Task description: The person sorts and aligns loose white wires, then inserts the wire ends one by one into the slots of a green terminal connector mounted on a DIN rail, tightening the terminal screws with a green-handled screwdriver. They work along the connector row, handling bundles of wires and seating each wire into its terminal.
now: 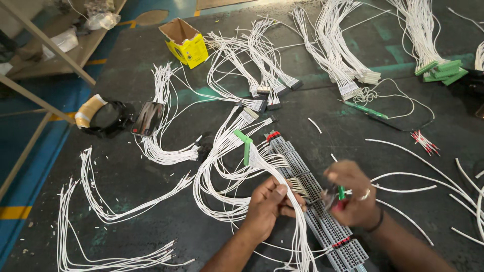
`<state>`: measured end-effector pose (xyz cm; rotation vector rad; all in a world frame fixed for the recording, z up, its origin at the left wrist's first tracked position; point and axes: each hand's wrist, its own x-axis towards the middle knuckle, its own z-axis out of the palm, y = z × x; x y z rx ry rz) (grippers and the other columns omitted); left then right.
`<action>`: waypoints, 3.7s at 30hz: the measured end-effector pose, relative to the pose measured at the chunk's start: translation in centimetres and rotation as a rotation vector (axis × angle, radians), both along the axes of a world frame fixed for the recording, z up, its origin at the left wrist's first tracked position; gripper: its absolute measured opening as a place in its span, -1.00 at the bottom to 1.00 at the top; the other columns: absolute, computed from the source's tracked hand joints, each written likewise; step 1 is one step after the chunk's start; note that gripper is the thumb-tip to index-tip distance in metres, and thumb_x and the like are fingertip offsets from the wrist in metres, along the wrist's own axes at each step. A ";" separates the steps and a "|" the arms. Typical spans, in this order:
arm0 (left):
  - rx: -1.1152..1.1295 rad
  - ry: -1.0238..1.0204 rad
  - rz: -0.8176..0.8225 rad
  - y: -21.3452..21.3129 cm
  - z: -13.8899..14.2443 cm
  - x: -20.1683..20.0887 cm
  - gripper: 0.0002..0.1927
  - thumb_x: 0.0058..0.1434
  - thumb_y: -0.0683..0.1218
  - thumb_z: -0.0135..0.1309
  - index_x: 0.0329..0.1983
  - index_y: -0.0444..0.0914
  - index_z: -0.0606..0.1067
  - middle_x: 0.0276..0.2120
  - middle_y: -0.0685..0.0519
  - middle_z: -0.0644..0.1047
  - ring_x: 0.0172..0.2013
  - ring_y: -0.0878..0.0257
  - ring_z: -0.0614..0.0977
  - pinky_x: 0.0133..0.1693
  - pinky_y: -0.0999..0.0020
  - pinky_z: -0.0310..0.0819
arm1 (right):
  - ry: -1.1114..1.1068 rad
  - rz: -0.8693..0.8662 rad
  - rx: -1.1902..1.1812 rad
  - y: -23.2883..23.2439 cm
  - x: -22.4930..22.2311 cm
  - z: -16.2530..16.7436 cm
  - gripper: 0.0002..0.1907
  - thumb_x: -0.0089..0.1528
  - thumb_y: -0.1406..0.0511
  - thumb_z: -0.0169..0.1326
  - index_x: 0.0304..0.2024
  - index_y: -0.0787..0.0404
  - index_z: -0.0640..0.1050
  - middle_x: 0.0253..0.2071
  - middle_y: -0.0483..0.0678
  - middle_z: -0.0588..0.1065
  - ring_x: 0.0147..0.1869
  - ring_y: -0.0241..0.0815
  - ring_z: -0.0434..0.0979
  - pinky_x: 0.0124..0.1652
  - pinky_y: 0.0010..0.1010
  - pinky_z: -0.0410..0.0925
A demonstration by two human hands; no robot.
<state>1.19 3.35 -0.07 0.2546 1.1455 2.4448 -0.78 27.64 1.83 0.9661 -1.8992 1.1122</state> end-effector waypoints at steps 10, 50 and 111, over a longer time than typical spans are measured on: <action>-0.122 0.172 0.036 -0.1 -1.1 -0.5 -0.74 0.48 -0.01 -0.03 0.02 -0.31 0.40 -0.24 -0.08 0.62 -0.30 0.22 0.68 -0.28 0.34 0.62 | -0.473 -0.983 0.535 5.0 -4.7 -0.5 -0.31 0.00 0.10 0.39 0.16 0.13 0.56 -0.05 0.08 0.51 0.09 0.12 0.50 -0.01 0.02 0.33; -0.262 0.297 0.312 0.5 -2.4 -0.7 -0.82 0.45 -0.11 0.01 -0.03 -0.35 0.45 -0.30 -0.02 0.58 -0.34 0.33 0.56 -0.24 0.40 0.50 | -0.589 0.868 0.320 2.1 3.7 2.5 -0.55 0.45 0.05 -0.03 0.04 0.27 0.64 -0.13 -0.02 0.62 -0.04 -0.13 0.65 -0.05 -0.30 0.48; 0.295 -0.111 0.541 -1.1 -3.6 -1.8 -0.56 0.49 0.15 -0.13 -0.05 -0.32 0.48 -0.56 0.20 0.24 -0.53 0.41 0.36 -0.35 0.40 0.37 | -0.905 1.059 -0.910 2.8 4.1 -3.1 -0.58 0.46 0.17 -0.05 -0.50 0.17 0.39 -0.46 -0.05 0.43 -0.32 -0.14 0.44 -0.14 -0.23 0.32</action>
